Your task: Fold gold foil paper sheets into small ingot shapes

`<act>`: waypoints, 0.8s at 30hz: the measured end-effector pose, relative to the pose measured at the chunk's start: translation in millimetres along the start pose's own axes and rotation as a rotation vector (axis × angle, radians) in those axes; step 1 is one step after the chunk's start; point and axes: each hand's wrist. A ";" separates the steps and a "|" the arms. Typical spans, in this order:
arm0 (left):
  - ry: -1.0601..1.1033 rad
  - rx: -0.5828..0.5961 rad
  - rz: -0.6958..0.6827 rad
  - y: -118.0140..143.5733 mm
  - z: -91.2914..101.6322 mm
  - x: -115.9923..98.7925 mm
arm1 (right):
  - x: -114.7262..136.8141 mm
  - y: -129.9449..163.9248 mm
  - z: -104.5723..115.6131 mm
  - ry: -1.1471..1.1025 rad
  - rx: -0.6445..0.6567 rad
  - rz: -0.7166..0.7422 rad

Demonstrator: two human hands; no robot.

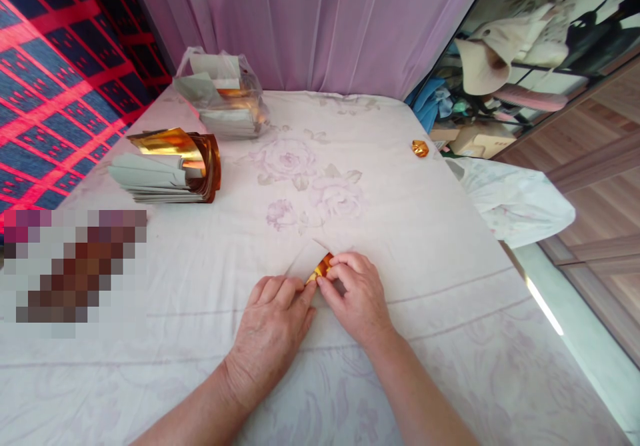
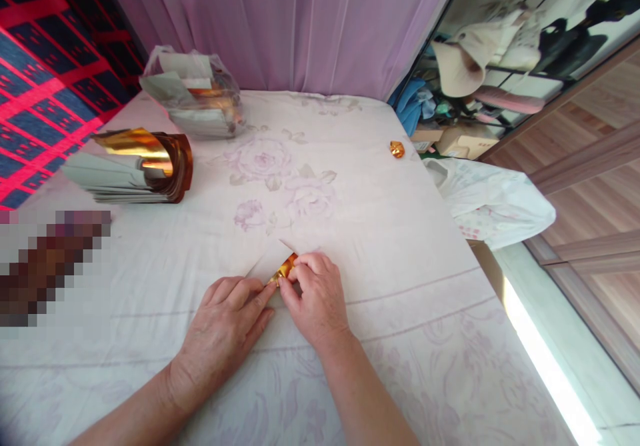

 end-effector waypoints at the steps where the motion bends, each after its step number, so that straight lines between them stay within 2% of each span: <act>1: 0.001 -0.002 -0.003 0.1 -0.2 -0.1 | -0.1 0.0 -0.1 0.000 -0.001 -0.001; 24: 0.031 0.034 0.024 -0.4 0.8 0.2 | -0.8 -0.7 -1.2 0.006 -0.021 0.002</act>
Point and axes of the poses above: each hand's wrist, its own y-axis away from the middle knuckle, its own z-axis out of the back of the hand, x = y × z, and after that the axes turned 4 degrees about -y, right-handed
